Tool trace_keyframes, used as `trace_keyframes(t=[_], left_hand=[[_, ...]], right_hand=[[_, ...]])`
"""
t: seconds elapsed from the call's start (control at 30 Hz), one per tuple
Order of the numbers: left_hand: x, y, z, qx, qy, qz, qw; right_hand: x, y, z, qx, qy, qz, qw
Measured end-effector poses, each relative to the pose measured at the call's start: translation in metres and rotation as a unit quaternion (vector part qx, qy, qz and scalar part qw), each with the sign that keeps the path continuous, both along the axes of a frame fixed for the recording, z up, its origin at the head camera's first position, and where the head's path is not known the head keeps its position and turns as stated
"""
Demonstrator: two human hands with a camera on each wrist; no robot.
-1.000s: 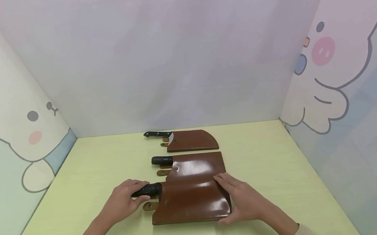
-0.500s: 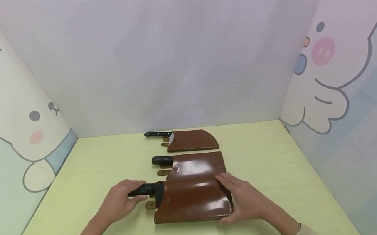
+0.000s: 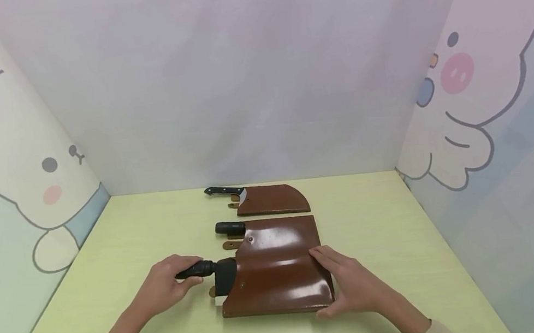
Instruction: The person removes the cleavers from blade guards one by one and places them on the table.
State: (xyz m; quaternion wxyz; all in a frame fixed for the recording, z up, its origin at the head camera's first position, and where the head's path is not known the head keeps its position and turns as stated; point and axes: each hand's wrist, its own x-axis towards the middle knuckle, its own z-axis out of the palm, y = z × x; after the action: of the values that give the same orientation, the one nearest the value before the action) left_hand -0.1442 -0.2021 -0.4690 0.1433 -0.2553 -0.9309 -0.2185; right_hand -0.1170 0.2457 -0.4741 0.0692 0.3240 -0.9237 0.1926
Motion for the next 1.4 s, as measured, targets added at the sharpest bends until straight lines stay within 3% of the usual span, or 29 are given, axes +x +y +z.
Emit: trace_keyframes(t=[0.33,0.8,1.4], left_hand=[[-0.001,-0.009,0.000,0.007,-0.004,0.002,1.0000],[0.001,-0.028,0.000,0.007,0.022,0.000,0.9997],[0.005,-0.035,0.005,0.009,0.011,-0.003,0.9999]], right_hand=[[0.000,0.008,0.001,-0.001,0.023,0.000,0.9997],[0.001,0.019,-0.003,-0.011,0.039,0.000,0.9992],[0.000,0.026,-0.004,-0.018,0.049,0.009,0.9986]])
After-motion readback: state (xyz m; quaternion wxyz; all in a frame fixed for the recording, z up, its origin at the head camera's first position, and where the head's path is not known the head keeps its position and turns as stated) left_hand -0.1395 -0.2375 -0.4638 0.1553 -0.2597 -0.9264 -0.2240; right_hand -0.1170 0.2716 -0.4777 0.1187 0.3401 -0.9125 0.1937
